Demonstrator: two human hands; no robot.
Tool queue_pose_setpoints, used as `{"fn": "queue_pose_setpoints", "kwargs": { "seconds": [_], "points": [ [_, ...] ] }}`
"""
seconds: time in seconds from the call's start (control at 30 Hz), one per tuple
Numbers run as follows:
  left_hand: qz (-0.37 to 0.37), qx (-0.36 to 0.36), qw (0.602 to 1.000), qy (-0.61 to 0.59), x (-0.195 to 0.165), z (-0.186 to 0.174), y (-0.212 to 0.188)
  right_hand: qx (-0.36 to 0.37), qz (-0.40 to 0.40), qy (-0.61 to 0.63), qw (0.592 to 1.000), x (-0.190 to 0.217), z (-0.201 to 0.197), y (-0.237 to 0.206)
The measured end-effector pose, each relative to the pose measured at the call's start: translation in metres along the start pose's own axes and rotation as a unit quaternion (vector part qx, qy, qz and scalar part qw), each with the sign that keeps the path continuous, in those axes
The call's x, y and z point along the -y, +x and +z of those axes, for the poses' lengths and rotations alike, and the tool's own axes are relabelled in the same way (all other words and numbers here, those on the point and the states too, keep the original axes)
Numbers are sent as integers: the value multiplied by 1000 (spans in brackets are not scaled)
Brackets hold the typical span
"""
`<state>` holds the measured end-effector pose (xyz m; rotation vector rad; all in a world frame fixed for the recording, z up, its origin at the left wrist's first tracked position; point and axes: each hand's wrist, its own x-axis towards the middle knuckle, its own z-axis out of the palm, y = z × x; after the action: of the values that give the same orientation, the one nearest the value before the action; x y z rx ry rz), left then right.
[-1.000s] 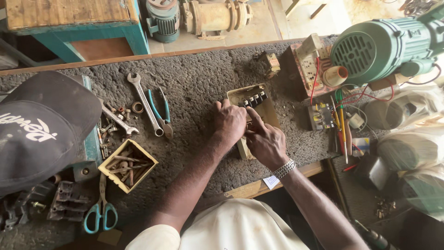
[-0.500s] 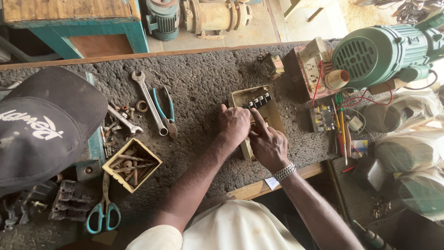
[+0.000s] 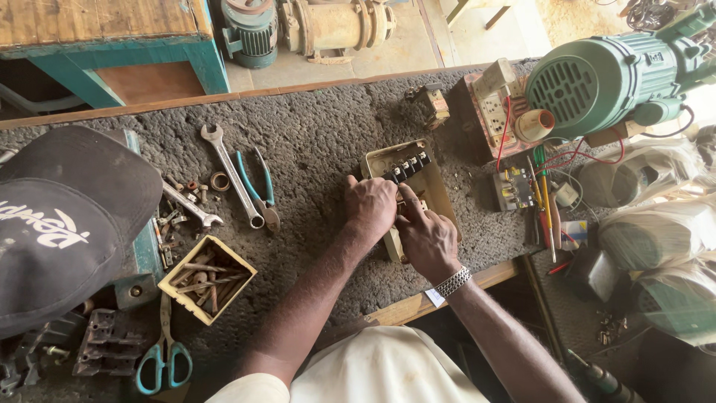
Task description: The person assembles a black electrical component into a beige plastic enclosure. They position the component, align it with internal terminals, and use a yellow-handled screwdriver to tighten screws securing the component inside the enclosure.
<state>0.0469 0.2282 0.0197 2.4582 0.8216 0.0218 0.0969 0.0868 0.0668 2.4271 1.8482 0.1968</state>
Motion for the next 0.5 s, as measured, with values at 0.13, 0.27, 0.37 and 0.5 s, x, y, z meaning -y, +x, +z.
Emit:
{"fn": "queue_pose_setpoints", "kwargs": {
  "seconds": [0.13, 0.27, 0.37, 0.5],
  "points": [
    [2, -3, 1000, 1, -3, 1, 1, -9, -11, -1, 1000, -6, -1, -2],
    [2, 10, 1000, -8, -4, 2, 3, -12, -10, -7, 1000, -7, -1, -3],
    [2, 17, 1000, 6, -5, 2, 3, 3, 4, -6, 1000, -6, -2, -3],
    [-1, 8, 1000, 1, -5, 1, 4, -15, 1, -4, 1000, -5, -5, -2]
  ]
}}
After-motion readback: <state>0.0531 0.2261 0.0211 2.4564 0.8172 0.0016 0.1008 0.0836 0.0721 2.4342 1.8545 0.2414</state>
